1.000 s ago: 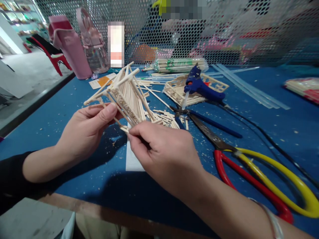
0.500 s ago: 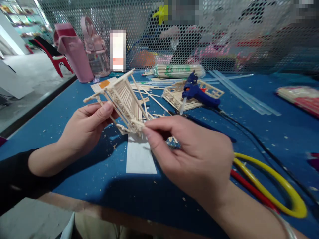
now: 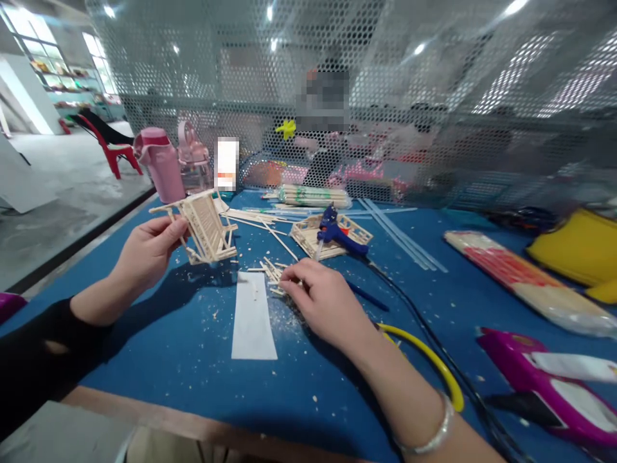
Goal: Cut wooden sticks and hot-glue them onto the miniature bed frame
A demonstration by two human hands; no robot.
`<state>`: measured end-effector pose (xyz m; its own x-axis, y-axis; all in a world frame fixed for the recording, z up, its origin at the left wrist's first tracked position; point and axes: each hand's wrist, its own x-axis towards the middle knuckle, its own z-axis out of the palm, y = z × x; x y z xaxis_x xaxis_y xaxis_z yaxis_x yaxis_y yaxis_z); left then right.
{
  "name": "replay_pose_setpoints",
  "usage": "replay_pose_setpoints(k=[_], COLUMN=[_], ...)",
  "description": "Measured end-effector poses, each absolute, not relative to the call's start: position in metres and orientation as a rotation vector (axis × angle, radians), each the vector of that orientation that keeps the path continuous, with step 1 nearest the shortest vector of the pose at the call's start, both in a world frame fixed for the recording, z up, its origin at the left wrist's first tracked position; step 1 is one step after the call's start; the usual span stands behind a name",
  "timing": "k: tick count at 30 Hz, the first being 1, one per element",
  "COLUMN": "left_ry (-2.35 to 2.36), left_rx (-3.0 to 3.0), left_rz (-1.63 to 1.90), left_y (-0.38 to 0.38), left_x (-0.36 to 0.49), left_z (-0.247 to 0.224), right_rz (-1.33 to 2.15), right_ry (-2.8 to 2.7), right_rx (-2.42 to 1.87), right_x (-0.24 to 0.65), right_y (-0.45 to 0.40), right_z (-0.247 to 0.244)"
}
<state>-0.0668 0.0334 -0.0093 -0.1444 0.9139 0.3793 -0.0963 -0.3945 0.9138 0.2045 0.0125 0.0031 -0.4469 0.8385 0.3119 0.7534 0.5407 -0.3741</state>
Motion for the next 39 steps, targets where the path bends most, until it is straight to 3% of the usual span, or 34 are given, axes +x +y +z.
replay_pose_setpoints(k=[8, 27, 39], left_ry=[1.206, 1.205, 1.063], left_rx=[1.484, 1.584, 1.485], left_rz=[1.546, 1.485, 1.491], left_y=[0.040, 0.030, 0.013], left_x=[-0.068, -0.055, -0.042], left_z=[-0.016, -0.025, -0.012], right_rz=[0.464, 0.203, 0.125], right_ry=[-2.536, -2.638, -2.674], right_rx=[-1.372, -1.619, -1.474], right_x=[0.198, 0.151, 0.161], right_y=[0.012, 0.021, 0.008], right_z=[0.001, 0.006, 0.009])
